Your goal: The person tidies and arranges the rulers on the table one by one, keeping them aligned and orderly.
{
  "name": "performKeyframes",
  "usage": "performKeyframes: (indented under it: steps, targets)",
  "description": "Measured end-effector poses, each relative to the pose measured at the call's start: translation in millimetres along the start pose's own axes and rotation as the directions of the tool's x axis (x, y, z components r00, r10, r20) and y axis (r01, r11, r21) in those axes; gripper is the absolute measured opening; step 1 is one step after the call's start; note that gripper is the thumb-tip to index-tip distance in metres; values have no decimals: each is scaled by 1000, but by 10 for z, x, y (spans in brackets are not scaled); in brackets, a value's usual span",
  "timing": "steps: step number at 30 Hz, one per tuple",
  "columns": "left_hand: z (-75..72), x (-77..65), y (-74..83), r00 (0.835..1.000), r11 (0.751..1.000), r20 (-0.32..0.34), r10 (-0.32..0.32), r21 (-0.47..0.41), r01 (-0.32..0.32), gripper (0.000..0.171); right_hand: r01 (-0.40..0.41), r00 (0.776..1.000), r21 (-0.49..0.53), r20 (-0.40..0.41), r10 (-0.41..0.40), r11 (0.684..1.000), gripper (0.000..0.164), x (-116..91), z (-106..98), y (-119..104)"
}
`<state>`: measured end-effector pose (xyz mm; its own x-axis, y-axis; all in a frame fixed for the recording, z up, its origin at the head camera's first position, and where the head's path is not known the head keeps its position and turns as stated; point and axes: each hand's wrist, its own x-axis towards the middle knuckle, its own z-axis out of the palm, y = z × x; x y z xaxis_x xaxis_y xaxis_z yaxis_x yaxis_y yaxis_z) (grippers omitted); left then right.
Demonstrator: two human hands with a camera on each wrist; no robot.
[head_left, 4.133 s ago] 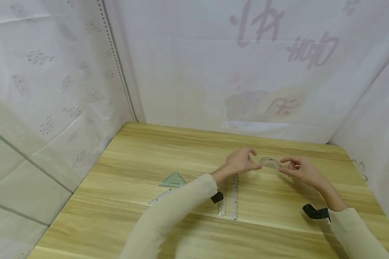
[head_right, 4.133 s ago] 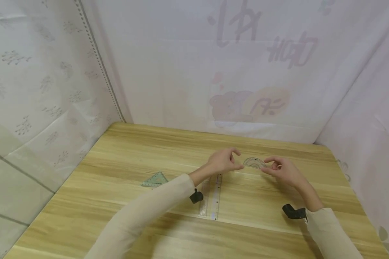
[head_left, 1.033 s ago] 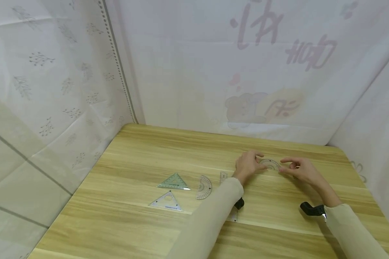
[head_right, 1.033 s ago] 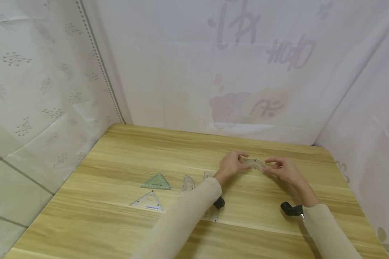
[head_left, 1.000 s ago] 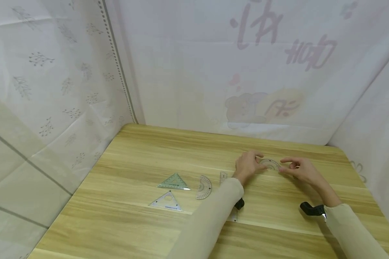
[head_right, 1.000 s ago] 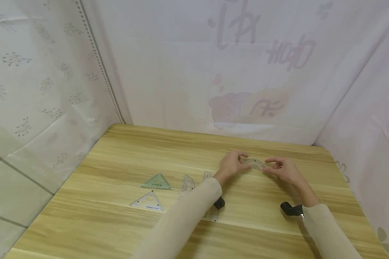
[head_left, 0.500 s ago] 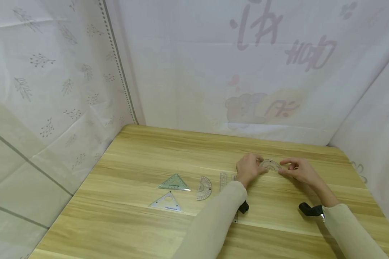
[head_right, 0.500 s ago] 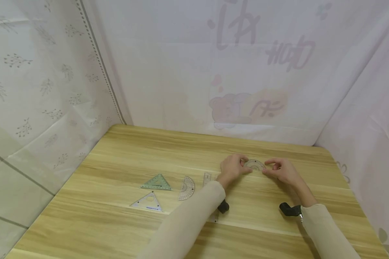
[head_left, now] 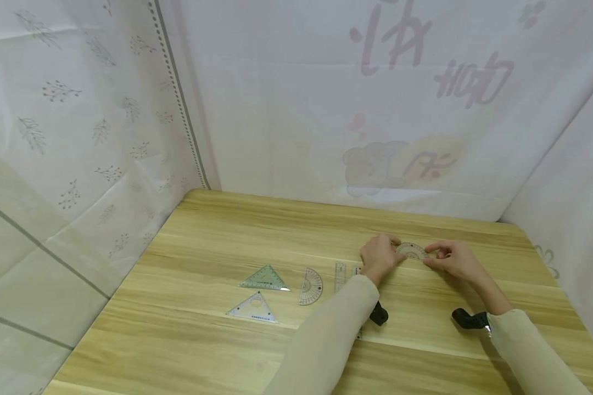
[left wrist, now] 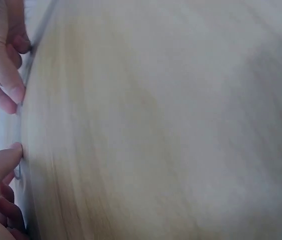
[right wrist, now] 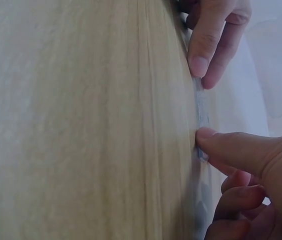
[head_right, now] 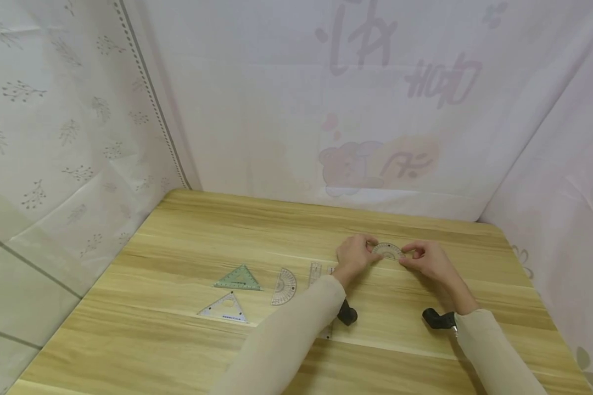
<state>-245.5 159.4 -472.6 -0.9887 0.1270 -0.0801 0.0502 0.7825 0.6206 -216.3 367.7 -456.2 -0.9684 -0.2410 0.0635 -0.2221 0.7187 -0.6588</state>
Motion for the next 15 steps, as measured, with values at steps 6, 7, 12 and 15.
performKeyframes:
  steps: [6,7,12,15]
  targets:
    - [28,21,13,1000,999,-17,-26,-27,26,33,-85,996,25,43,84,996,34,39,2,-14]
    - [31,25,15,999,999,-19,-26,-29,26,33,-97,994,37,48,95,995,34,42,1,-13]
    - [24,27,28,999,998,-17,-38,-44,37,31,-124,990,93,78,117,988,33,42,-6,-16]
    - [11,19,32,999,998,-12,-44,-50,43,31,-136,988,112,95,125,984,34,44,-12,-25]
